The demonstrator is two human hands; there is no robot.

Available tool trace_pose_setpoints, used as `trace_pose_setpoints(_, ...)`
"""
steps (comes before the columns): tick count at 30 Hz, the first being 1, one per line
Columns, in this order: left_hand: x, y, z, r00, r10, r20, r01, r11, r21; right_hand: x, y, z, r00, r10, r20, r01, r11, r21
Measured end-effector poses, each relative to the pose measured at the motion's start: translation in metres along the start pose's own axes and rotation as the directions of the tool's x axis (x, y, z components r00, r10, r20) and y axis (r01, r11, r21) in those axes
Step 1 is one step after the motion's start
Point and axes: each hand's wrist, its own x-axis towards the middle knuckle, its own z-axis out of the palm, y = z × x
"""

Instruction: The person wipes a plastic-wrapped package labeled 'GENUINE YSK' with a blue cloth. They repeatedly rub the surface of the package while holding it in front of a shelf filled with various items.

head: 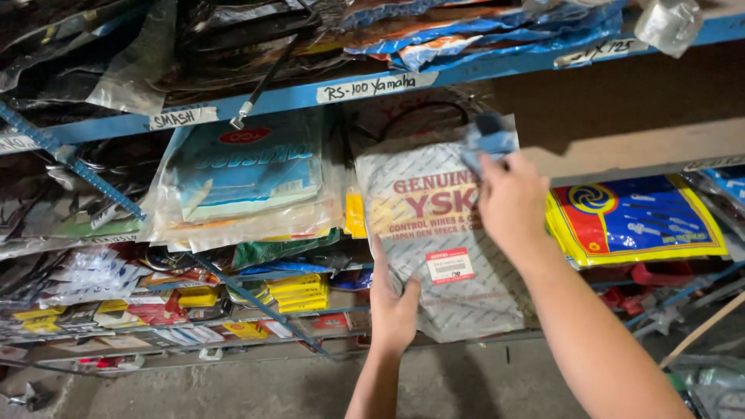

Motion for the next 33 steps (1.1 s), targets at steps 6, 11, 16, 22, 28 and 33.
trace_pose_setpoints(6, -0.004, -0.006, 0.012, 0.987, -0.065, -0.146, 0.047, 0.991, -0.125, -0.002, -0.019, 0.006, 0.994, -0.090, 0.054, 0.091, 0.996, -0.005)
trace_pose_setpoints(11, -0.015, -0.005, 0.019, 0.980, -0.145, -0.133, 0.109, 0.963, -0.248, -0.040, -0.076, -0.029, 0.925, -0.126, 0.358, -0.013, 0.932, 0.361)
trace_pose_setpoints(16, -0.038, -0.026, 0.024, 0.979, -0.162, -0.123, 0.108, 0.927, -0.359, -0.089, -0.090, -0.077, 0.895, -0.192, 0.402, -0.154, 0.713, 0.684)
trace_pose_setpoints(22, -0.056, -0.017, 0.032, 0.964, -0.239, -0.118, 0.127, 0.802, -0.583, -0.100, -0.040, -0.092, 0.923, -0.295, 0.247, 0.048, 0.725, 0.687)
trace_pose_setpoints(28, -0.065, -0.011, 0.026, 0.899, -0.406, -0.166, 0.222, 0.747, -0.627, -0.112, -0.042, -0.101, 0.969, -0.022, 0.244, -0.101, 0.873, 0.477)
trace_pose_setpoints(33, -0.054, -0.005, 0.007, 0.954, -0.260, -0.153, 0.144, 0.838, -0.527, -0.135, -0.079, -0.103, 0.901, -0.259, 0.348, -0.025, 0.769, 0.639)
